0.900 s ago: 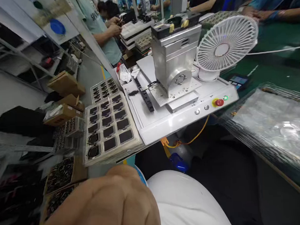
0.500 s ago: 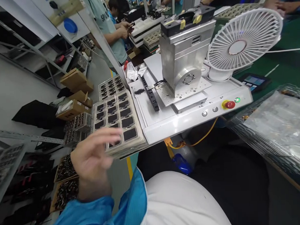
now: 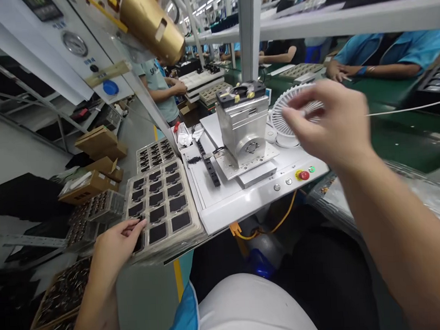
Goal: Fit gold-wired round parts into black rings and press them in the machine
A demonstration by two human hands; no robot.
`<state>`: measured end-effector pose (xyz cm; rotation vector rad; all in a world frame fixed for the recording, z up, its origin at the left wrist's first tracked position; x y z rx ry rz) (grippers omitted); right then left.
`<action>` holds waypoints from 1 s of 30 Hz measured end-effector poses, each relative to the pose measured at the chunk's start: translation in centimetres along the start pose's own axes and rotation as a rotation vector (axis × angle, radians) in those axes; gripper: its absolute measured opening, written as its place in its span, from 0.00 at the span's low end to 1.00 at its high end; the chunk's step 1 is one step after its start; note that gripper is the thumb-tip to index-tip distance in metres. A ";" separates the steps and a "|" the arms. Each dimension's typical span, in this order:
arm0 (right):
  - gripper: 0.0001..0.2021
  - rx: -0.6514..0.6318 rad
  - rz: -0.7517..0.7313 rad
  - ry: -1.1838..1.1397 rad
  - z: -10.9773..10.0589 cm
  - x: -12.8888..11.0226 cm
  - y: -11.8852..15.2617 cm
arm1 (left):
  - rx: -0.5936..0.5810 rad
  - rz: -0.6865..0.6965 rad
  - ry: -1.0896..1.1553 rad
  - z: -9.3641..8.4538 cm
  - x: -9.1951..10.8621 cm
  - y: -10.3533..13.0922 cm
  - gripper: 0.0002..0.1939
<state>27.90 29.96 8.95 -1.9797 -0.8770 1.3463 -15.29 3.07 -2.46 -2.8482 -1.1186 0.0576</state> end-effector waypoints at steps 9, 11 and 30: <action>0.28 -0.805 0.100 0.144 8.7 2.7 -14.2 | 0.221 0.400 0.622 -4.1 2.3 0.8 0.08; 0.29 -0.840 0.066 0.163 8.7 3.0 -14.6 | 0.245 0.537 0.747 -5.3 3.9 1.1 0.05; 0.26 -0.061 0.252 -0.621 0.1 2.4 -1.8 | 0.481 1.018 0.462 -17.3 34.1 -10.0 0.08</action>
Point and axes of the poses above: each hand's wrist, its own y-axis away from the middle knuckle, its own z-axis out of the palm, x = y × z, the point moved 5 cm from there along -y, towards the middle knuckle, and after that the axes turned 15 degrees about -y, right-handed, at the moved point
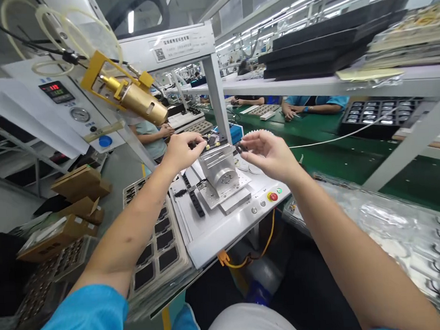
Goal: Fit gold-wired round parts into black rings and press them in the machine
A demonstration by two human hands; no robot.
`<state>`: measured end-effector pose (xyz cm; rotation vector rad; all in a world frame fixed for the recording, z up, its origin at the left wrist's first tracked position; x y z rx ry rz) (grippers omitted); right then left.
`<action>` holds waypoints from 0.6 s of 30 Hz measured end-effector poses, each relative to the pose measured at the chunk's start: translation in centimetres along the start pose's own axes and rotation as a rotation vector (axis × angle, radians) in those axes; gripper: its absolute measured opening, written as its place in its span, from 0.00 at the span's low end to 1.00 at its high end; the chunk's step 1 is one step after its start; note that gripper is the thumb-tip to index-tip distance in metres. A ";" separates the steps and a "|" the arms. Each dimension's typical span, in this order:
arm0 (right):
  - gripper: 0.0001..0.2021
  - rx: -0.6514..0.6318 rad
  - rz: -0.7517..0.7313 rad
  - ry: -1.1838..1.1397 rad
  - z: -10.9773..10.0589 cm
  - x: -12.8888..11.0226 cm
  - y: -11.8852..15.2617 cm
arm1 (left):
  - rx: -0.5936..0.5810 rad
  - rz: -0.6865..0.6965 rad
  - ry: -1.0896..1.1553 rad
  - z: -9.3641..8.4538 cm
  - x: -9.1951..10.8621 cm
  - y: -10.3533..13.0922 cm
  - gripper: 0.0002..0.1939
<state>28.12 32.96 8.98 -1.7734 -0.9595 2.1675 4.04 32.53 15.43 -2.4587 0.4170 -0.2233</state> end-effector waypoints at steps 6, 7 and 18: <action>0.27 0.197 0.332 0.040 -6.3 4.0 10.3 | -0.213 0.057 -0.050 1.8 1.0 -0.6 0.19; 0.28 0.230 0.433 0.041 -7.0 5.5 11.9 | -0.232 0.089 -0.054 1.9 1.1 -0.2 0.24; 0.53 0.033 0.958 0.388 -5.5 15.7 16.5 | -0.301 0.080 -0.017 -0.5 0.5 5.0 0.40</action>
Point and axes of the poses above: each hand's wrist, its own y-axis away from the middle knuckle, its own z-axis out of the palm, x = y × z, the point moved 5 cm from there along -y, towards the middle knuckle, and after that the axes turned 15 degrees about -y, right-handed, at the moved point
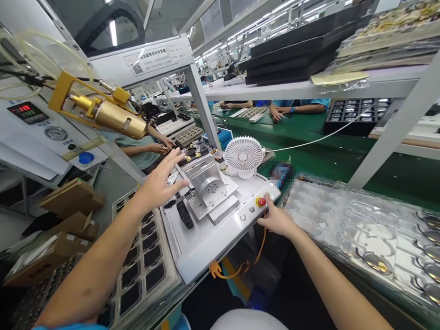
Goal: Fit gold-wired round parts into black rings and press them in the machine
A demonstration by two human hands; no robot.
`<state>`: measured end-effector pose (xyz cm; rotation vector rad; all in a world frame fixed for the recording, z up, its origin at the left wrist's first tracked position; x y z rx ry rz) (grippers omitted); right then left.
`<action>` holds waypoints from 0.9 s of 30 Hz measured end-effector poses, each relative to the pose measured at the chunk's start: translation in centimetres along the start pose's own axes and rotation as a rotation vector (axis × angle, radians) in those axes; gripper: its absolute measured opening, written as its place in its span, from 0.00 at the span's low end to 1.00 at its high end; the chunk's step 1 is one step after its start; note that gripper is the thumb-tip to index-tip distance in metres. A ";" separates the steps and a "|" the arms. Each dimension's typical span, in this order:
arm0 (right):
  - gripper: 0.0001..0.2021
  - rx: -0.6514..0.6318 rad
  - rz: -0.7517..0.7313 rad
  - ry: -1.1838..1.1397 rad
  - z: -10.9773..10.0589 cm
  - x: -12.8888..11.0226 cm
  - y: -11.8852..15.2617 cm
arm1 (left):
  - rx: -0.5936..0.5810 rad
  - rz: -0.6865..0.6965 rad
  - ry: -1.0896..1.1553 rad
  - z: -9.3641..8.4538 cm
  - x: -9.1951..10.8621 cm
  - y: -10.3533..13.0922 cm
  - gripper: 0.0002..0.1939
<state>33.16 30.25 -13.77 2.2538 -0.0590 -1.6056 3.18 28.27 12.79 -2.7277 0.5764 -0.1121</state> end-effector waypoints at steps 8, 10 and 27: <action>0.53 0.015 -0.038 0.064 -0.6 -0.4 0.0 | -0.089 -0.203 0.460 4.6 4.0 15.2 0.22; 0.50 0.009 -0.033 0.073 -0.8 -0.4 0.7 | -0.131 -0.350 0.642 8.5 5.5 17.1 0.19; 0.37 -0.050 -0.653 -0.127 3.5 0.7 11.8 | -0.270 -0.654 1.663 24.7 15.2 15.9 0.26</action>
Point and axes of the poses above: each hand's wrist, its own y-axis away from the middle knuckle, its own z-axis out of the palm, x = y × z, the point moved 5 cm from there along -y, towards the middle knuckle, and after that the axes turned 15 degrees about -y, right-handed, at the moved point
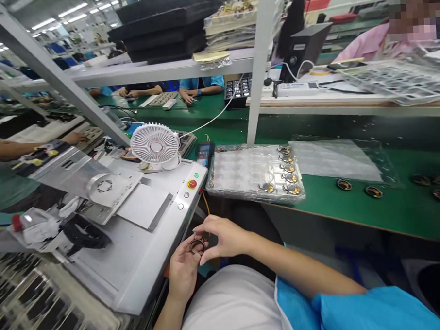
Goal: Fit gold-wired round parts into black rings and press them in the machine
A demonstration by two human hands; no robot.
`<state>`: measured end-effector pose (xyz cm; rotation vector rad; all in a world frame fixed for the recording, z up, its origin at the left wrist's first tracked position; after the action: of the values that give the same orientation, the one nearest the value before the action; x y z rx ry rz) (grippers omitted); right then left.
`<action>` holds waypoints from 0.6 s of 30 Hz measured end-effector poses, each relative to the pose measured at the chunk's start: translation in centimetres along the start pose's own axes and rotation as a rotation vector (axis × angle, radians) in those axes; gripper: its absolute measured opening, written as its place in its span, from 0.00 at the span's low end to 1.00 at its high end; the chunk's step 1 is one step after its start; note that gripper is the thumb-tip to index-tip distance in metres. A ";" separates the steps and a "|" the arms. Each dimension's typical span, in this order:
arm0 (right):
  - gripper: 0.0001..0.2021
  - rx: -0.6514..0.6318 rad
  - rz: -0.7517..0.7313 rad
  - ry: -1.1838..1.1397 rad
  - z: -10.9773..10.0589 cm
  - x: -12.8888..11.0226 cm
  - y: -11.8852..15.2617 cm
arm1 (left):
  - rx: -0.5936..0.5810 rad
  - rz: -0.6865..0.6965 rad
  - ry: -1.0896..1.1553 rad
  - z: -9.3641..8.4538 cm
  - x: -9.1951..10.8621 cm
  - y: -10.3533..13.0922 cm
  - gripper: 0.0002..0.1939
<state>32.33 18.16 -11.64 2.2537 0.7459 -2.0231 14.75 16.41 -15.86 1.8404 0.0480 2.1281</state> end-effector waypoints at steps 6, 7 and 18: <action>0.13 0.332 0.612 0.678 -15.7 -0.5 2.3 | 0.057 -0.039 -0.022 -1.2 0.2 1.0 0.24; 0.12 0.364 0.668 0.719 -17.9 -0.4 3.0 | 0.075 -0.035 -0.021 -1.5 0.1 1.3 0.23; 0.09 0.292 0.703 0.751 -22.6 0.7 5.5 | 0.027 -0.022 -0.015 -3.1 -1.5 2.2 0.23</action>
<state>55.41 20.85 -10.32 2.8651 -0.3751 -1.0077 11.46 14.48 -17.30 1.8625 0.0937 2.1090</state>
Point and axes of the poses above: each hand's wrist, its own y-axis away from the middle knuckle, its own z-axis out of the palm, x = y × z, the point moved 5 cm from there along -y, towards the middle knuckle, and after that the axes turned 15 degrees about -y, right-handed, at the moved point
